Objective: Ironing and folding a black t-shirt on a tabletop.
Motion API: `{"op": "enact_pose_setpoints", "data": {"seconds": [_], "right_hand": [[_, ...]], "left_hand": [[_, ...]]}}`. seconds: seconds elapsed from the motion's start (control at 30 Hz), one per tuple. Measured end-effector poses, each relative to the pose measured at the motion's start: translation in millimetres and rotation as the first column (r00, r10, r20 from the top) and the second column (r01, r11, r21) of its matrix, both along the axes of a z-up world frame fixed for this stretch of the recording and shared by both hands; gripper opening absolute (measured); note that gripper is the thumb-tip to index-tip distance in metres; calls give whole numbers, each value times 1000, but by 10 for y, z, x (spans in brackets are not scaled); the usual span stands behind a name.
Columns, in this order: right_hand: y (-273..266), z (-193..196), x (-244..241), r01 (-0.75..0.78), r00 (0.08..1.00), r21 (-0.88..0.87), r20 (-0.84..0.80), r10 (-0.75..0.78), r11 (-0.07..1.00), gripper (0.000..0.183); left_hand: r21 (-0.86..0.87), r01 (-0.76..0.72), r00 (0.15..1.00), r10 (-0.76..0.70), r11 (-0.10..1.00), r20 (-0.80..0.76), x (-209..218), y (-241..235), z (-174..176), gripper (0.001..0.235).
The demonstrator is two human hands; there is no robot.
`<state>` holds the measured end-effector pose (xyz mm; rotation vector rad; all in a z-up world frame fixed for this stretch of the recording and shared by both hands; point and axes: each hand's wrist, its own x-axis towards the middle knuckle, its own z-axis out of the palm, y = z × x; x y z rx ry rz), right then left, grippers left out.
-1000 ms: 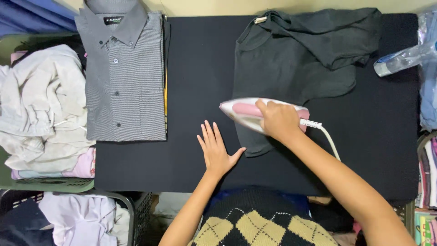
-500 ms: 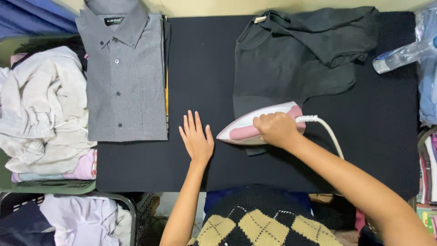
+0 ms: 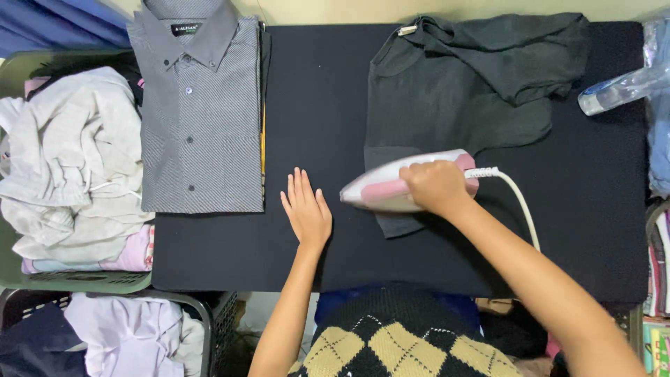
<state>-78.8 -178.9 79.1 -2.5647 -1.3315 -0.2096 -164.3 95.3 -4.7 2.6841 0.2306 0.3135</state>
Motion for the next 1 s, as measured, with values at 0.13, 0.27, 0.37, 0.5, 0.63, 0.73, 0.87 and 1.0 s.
{"op": "enact_pose_setpoints", "data": {"seconds": [0.13,0.27,0.37,0.5,0.63,0.73,0.87,1.0], "right_hand": [[98,-17,45,408,912,-115,17,-409,906,16],[-32,49,-65,135,986,-133,-79,-146,982,16],[-125,50,34,42,993,-144,-107,-58,989,16],[20,-11,59,343,936,-101,-49,-349,934,26],[77,6,-97,364,929,-112,-22,-369,924,19],[38,68,-88,190,976,-112,-89,-200,975,20],[51,-105,118,417,909,-107,51,-414,903,26],[31,-44,51,484,875,-117,67,-479,867,19]], "left_hand": [[-36,-11,1000,12,999,18,-12,-6,29,56],[-34,-10,1000,11,999,17,5,11,-40,55],[-58,-19,1000,20,998,24,-2,-6,49,55],[-49,-16,1000,17,999,24,-27,-17,67,55],[-31,-14,1000,15,999,23,2,1,40,54],[-19,-10,1000,10,1000,27,12,-3,44,54],[-19,-17,1000,17,1000,22,-4,-2,38,54],[-35,-16,999,17,999,33,14,-3,42,54]]}}
